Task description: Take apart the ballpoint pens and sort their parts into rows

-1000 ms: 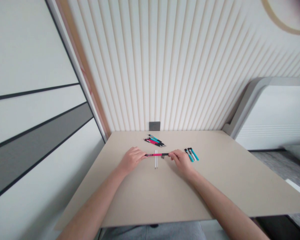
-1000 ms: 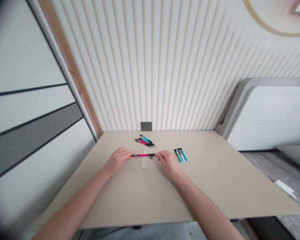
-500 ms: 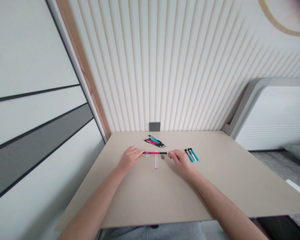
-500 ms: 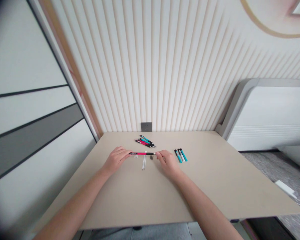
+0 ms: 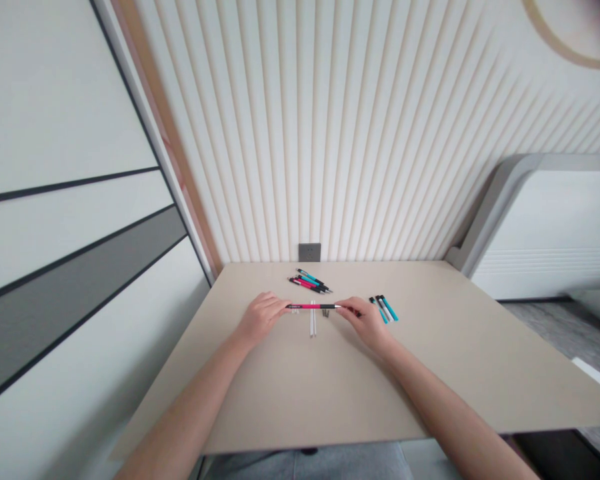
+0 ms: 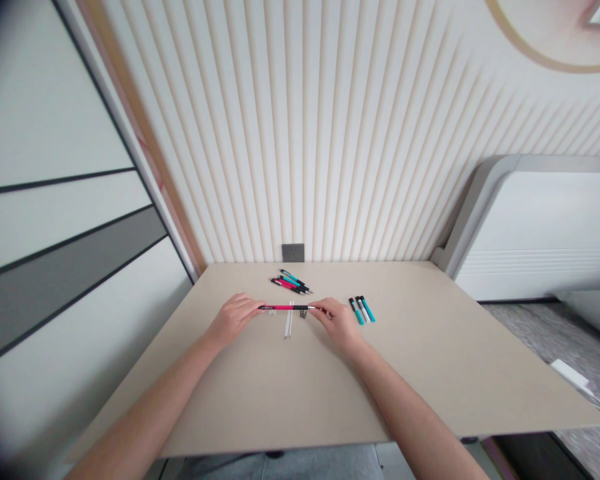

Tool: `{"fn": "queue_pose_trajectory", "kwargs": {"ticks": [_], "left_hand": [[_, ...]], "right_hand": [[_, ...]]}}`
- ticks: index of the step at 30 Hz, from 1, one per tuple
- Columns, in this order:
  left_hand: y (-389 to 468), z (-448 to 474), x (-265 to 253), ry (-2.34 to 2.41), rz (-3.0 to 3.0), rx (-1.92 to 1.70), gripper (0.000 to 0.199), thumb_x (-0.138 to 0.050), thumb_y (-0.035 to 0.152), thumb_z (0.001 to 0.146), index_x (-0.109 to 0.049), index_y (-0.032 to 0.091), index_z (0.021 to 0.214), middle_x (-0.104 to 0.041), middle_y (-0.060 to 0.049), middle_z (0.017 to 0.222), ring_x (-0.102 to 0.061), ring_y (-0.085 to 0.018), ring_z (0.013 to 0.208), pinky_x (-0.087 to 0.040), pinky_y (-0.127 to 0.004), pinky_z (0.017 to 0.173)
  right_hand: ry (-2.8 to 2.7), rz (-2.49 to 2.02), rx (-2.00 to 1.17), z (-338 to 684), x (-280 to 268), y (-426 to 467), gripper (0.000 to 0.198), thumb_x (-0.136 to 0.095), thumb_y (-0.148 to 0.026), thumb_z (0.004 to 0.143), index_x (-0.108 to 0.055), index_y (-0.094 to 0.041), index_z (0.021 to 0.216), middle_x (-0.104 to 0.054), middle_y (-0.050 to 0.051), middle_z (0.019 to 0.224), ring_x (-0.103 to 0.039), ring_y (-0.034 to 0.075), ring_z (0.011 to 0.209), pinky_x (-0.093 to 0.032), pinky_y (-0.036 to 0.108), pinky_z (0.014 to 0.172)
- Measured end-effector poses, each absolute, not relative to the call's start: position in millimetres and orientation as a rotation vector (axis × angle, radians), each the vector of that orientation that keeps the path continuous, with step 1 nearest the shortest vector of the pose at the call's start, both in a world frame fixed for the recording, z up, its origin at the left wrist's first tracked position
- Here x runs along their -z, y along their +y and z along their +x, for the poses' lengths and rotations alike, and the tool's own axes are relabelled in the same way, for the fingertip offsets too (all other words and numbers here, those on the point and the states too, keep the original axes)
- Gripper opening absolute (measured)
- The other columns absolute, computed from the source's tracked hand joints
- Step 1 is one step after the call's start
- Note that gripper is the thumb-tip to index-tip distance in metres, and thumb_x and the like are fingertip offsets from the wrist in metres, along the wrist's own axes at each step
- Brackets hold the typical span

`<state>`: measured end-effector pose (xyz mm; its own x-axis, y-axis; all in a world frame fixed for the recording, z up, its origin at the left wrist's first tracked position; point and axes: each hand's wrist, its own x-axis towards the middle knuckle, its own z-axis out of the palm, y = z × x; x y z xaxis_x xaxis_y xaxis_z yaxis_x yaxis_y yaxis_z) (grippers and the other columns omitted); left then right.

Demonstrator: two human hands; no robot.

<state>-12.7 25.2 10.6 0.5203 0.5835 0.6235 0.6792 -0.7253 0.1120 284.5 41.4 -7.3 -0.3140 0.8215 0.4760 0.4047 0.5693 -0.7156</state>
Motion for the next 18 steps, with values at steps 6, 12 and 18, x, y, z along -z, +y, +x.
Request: {"fn": "queue_pose_trajectory", "kwargs": {"ticks": [6, 12, 18], "left_hand": [[24.8, -12.0, -10.3, -1.113, -2.591, 0.987, 0.023, -0.047, 0.030, 0.097, -0.065, 0.017, 0.105, -0.069, -0.007, 0.086, -0.059, -0.017, 0.079, -0.045, -0.032, 0.075], [24.5, -9.5, -10.1, -1.111, -2.625, 0.971, 0.026, -0.045, 0.031, 0.098, -0.065, 0.017, 0.104, -0.069, -0.007, 0.085, -0.059, -0.017, 0.078, -0.046, -0.032, 0.076], [25.2, -10.0, -9.2, -1.113, -2.610, 1.037, 0.025, -0.046, 0.031, 0.097, -0.065, 0.017, 0.103, -0.069, -0.006, 0.083, -0.058, -0.017, 0.076, -0.046, -0.032, 0.073]], "right_hand": [[-1.926, -1.023, -0.621, 283.1, 5.2, 39.3, 0.027, -0.052, -0.040, 0.092, -0.070, -0.020, 0.092, -0.068, 0.005, 0.081, -0.056, 0.017, 0.068, -0.043, 0.028, 0.062], [-1.874, -0.997, -0.547, 282.6, 3.0, 38.5, 0.022, -0.057, -0.039, 0.088, -0.068, -0.020, 0.090, -0.068, 0.007, 0.084, -0.057, 0.018, 0.071, -0.045, 0.030, 0.065], [-1.860, -1.016, -0.679, 281.9, 6.0, 39.0, 0.032, -0.044, -0.039, 0.094, -0.068, -0.019, 0.104, -0.069, 0.006, 0.083, -0.060, 0.018, 0.072, -0.046, 0.030, 0.066]]}}
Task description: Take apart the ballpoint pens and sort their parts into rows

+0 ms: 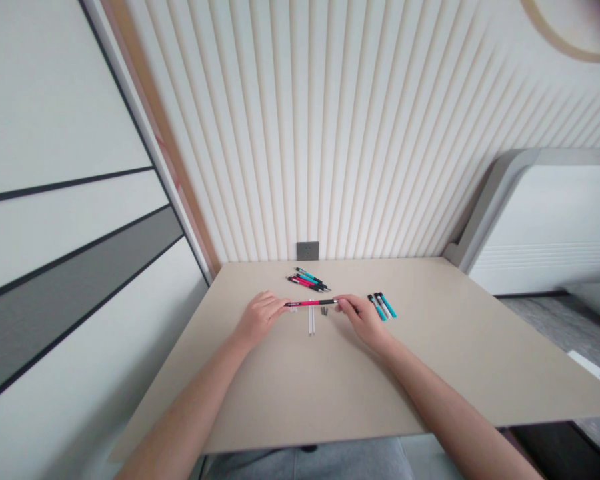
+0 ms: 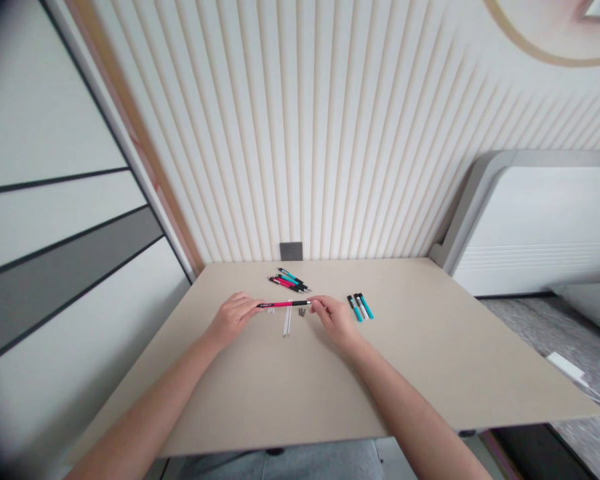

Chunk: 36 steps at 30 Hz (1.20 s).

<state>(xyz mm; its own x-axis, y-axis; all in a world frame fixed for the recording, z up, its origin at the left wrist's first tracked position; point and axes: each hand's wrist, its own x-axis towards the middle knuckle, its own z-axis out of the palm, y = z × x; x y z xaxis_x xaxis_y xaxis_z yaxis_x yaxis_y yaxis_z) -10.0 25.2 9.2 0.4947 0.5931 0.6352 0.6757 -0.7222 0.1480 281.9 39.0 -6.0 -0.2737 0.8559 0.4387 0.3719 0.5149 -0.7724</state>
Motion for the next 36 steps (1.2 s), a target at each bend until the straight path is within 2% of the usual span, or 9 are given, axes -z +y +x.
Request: {"fn": "queue_pose_trajectory", "kwargs": {"ticks": [6, 16, 23, 28, 32, 36], "left_hand": [[26, -10, -8, -1.126, -2.623, 1.012, 0.023, -0.047, 0.029, 0.097, -0.065, 0.017, 0.103, -0.068, -0.006, 0.083, -0.058, -0.017, 0.077, -0.046, -0.032, 0.074], [25, -8, -8, -1.135, -2.611, 0.986, 0.023, -0.047, 0.030, 0.097, -0.064, 0.015, 0.099, -0.066, -0.006, 0.081, -0.057, -0.017, 0.077, -0.046, -0.031, 0.073], [25, -8, -10, -1.167, -2.571, 1.014, 0.021, -0.047, 0.030, 0.097, -0.063, 0.015, 0.097, -0.064, -0.005, 0.078, -0.056, -0.017, 0.075, -0.046, -0.031, 0.072], [25, -9, -10, -1.195, -2.541, 1.022, 0.022, -0.046, 0.030, 0.097, -0.062, 0.015, 0.098, -0.064, -0.005, 0.078, -0.056, -0.017, 0.076, -0.046, -0.031, 0.072], [25, -9, -10, -1.191, -2.535, 1.020, 0.022, -0.045, 0.030, 0.097, -0.062, 0.016, 0.098, -0.064, -0.005, 0.079, -0.057, -0.017, 0.076, -0.046, -0.031, 0.072], [25, -8, -10, -1.189, -2.537, 1.012, 0.022, -0.045, 0.029, 0.097, -0.062, 0.016, 0.099, -0.065, -0.005, 0.081, -0.057, -0.017, 0.077, -0.046, -0.032, 0.073]], "right_hand": [[-1.834, -1.019, -0.619, 283, 6, 40, 0.029, -0.053, -0.042, 0.090, -0.070, -0.021, 0.098, -0.068, 0.006, 0.083, -0.055, 0.016, 0.064, -0.044, 0.029, 0.061], [-1.773, -0.949, -0.618, 281, 0, 39, 0.024, -0.056, -0.040, 0.089, -0.069, -0.020, 0.091, -0.067, 0.008, 0.091, -0.057, 0.017, 0.071, -0.045, 0.030, 0.064], [-1.776, -0.985, -0.519, 289, -4, 42, 0.024, -0.050, -0.037, 0.093, -0.067, -0.020, 0.095, -0.066, 0.008, 0.093, -0.059, 0.018, 0.076, -0.047, 0.031, 0.068], [-2.067, -1.014, -0.422, 310, -4, 51, 0.021, -0.047, -0.029, 0.094, -0.066, -0.022, 0.094, -0.065, 0.006, 0.095, -0.060, 0.018, 0.085, -0.047, 0.031, 0.077], [-2.258, -1.089, -0.370, 319, -1, 55, 0.019, -0.048, -0.021, 0.092, -0.067, -0.022, 0.092, -0.065, 0.005, 0.094, -0.061, 0.018, 0.086, -0.046, 0.030, 0.079], [-2.361, -1.178, -0.356, 316, 2, 53, 0.022, -0.052, -0.017, 0.088, -0.065, -0.022, 0.105, -0.067, 0.004, 0.090, -0.062, 0.018, 0.084, -0.045, 0.029, 0.078]]}}
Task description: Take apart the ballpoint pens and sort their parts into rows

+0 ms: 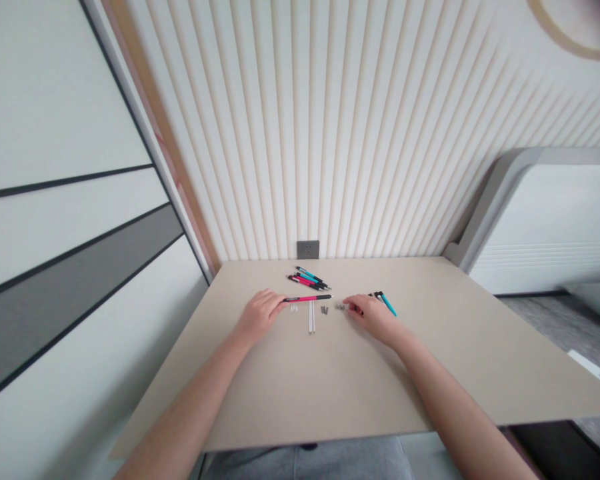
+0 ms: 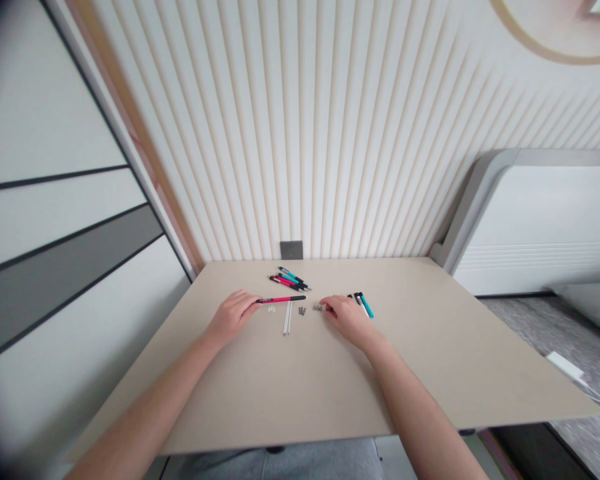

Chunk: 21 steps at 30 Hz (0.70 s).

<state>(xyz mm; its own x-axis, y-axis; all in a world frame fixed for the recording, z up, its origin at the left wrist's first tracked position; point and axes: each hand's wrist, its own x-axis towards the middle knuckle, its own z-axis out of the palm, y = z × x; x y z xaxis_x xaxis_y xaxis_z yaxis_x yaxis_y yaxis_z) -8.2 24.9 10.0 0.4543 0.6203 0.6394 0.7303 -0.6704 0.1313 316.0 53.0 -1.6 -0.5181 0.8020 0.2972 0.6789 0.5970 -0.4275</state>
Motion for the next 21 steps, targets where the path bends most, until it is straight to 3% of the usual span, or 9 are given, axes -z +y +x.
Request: {"fn": "queue_pose_trajectory", "kwargs": {"ticks": [5, 12, 21], "left_hand": [[25, -7, -11, -1.199, -2.540, 1.007, 0.023, -0.045, 0.030, 0.098, -0.063, 0.016, 0.100, -0.066, -0.006, 0.081, -0.058, -0.017, 0.077, -0.047, -0.033, 0.074], [25, -7, -10, -1.196, -2.558, 0.993, 0.021, -0.046, 0.029, 0.097, -0.062, 0.016, 0.100, -0.066, -0.005, 0.082, -0.058, -0.018, 0.078, -0.046, -0.033, 0.075], [26, -8, -9, -1.202, -2.563, 0.984, 0.022, -0.046, 0.030, 0.097, -0.063, 0.017, 0.100, -0.065, -0.005, 0.080, -0.058, -0.017, 0.077, -0.046, -0.032, 0.074]], "right_hand": [[-2.380, -1.248, -0.308, 309, 5, 51, 0.029, -0.055, -0.019, 0.087, -0.060, -0.022, 0.115, -0.069, 0.004, 0.090, -0.063, 0.018, 0.084, -0.044, 0.029, 0.079], [-2.418, -1.234, -0.241, 305, 10, 54, 0.024, -0.053, -0.022, 0.091, -0.063, -0.022, 0.113, -0.069, 0.007, 0.105, -0.063, 0.020, 0.097, -0.043, 0.030, 0.087], [-2.431, -1.184, -0.222, 305, 10, 53, 0.023, -0.051, -0.022, 0.092, -0.064, -0.023, 0.111, -0.069, 0.006, 0.102, -0.063, 0.019, 0.097, -0.044, 0.030, 0.088]]}}
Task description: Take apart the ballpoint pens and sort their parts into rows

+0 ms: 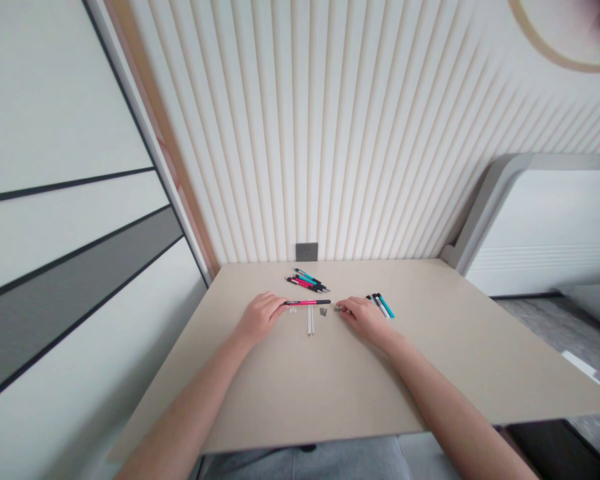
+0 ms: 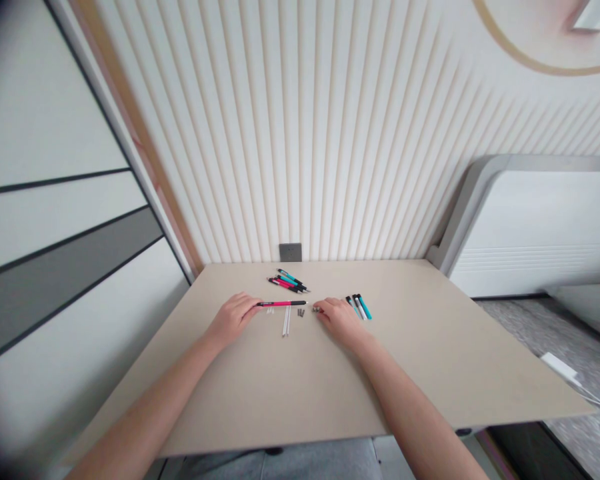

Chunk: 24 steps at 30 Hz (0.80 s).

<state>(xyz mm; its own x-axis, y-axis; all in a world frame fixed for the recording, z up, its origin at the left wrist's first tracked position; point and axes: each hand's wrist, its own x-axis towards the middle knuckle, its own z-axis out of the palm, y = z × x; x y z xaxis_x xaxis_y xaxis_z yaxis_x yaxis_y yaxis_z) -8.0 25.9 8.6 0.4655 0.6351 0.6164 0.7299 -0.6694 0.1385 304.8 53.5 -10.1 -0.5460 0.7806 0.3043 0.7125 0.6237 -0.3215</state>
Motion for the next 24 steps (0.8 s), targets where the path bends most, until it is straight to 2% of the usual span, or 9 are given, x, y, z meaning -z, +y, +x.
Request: {"fn": "queue_pose_trajectory", "kwargs": {"ticks": [6, 15, 20, 24], "left_hand": [[26, -9, -8, -1.205, -2.556, 0.966, 0.023, -0.045, 0.031, 0.097, -0.063, 0.016, 0.101, -0.066, -0.005, 0.081, -0.058, -0.018, 0.077, -0.046, -0.033, 0.075], [21, -5, -11, -1.069, -2.642, 0.946, 0.023, -0.046, 0.030, 0.097, -0.063, 0.016, 0.104, -0.068, -0.007, 0.085, -0.058, -0.017, 0.077, -0.045, -0.032, 0.073], [18, -2, -13, -1.007, -2.644, 0.897, 0.023, -0.045, 0.029, 0.097, -0.063, 0.017, 0.103, -0.067, -0.006, 0.083, -0.058, -0.016, 0.075, -0.043, -0.030, 0.071], [17, 0, -14, -0.973, -2.661, 0.790, 0.022, -0.045, 0.027, 0.097, -0.063, 0.016, 0.101, -0.066, -0.006, 0.081, -0.058, -0.017, 0.075, -0.040, -0.029, 0.069]], "right_hand": [[-2.314, -1.121, -0.204, 307, 2, 48, 0.022, -0.050, -0.028, 0.093, -0.063, -0.022, 0.110, -0.067, 0.006, 0.098, -0.062, 0.020, 0.092, -0.045, 0.033, 0.084], [-2.208, -0.892, -0.412, 286, -4, 32, 0.031, -0.037, -0.031, 0.099, -0.064, -0.019, 0.110, -0.067, 0.009, 0.097, -0.060, 0.019, 0.092, -0.044, 0.033, 0.083], [-2.352, -0.908, -0.436, 283, -3, 30, 0.033, -0.034, -0.030, 0.100, -0.065, -0.018, 0.096, -0.068, 0.006, 0.082, -0.059, 0.017, 0.077, -0.043, 0.031, 0.076], [-2.335, -0.933, -0.413, 285, 1, 34, 0.031, -0.038, -0.030, 0.099, -0.066, -0.019, 0.090, -0.067, 0.004, 0.078, -0.058, 0.017, 0.075, -0.043, 0.029, 0.073]]}}
